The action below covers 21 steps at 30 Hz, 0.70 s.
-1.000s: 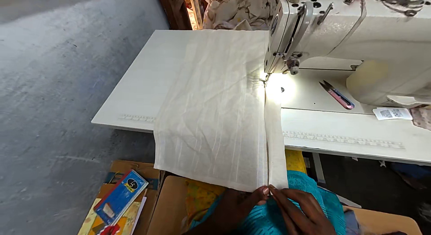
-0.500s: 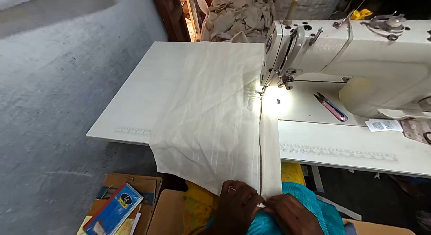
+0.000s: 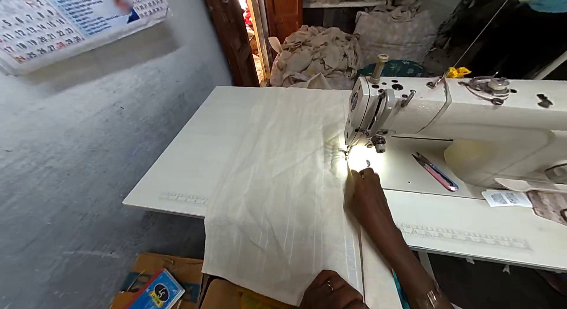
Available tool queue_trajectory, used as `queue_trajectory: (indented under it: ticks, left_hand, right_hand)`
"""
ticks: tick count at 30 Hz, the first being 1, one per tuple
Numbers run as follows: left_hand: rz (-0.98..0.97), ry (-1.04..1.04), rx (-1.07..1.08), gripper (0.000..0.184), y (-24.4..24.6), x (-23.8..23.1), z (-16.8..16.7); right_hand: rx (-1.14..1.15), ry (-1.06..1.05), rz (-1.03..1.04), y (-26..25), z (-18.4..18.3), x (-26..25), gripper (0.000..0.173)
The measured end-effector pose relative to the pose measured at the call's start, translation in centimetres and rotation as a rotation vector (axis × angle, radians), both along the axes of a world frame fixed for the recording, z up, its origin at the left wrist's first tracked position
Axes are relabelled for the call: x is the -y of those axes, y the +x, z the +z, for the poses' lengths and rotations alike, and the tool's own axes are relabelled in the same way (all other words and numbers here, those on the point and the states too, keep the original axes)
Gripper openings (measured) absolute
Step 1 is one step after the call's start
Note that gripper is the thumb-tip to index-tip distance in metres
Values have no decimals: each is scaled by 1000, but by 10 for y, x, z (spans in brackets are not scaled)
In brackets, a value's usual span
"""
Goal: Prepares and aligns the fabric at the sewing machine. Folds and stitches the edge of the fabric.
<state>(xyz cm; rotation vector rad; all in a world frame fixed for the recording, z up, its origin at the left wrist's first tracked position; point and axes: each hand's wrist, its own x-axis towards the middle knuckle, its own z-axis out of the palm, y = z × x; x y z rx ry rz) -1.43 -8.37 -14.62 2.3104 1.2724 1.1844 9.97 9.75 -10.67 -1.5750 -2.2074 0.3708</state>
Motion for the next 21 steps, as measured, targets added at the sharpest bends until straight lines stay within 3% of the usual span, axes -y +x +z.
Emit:
queue_trajectory:
  ticks: [3, 5, 9, 13, 18, 21]
  left_hand:
    - [-35, -154, 113, 17, -4, 3, -5]
    - [-112, -258, 112, 19, -9, -3, -21]
    - [-214, -260, 45, 20, -15, -20, -46]
    - [-168, -85, -46, 20, -12, -40, -50]
    - [-75, -64, -1, 17, -13, -57, -47]
    - [-63, -73, -10, 17, -19, -72, -43]
  right_hand:
    - [-27, -68, 45, 25, -13, 67, 63]
    - [-10, -92, 30, 33, -27, 77, 68]
    - [-23, 195, -21, 13, -54, 21, 50]
    - [12, 148, -54, -5, -42, -28, 52]
    - [-50, 137, 4, 11, -52, -7, 68]
    - [-101, 163, -16, 17, -63, 2, 64]
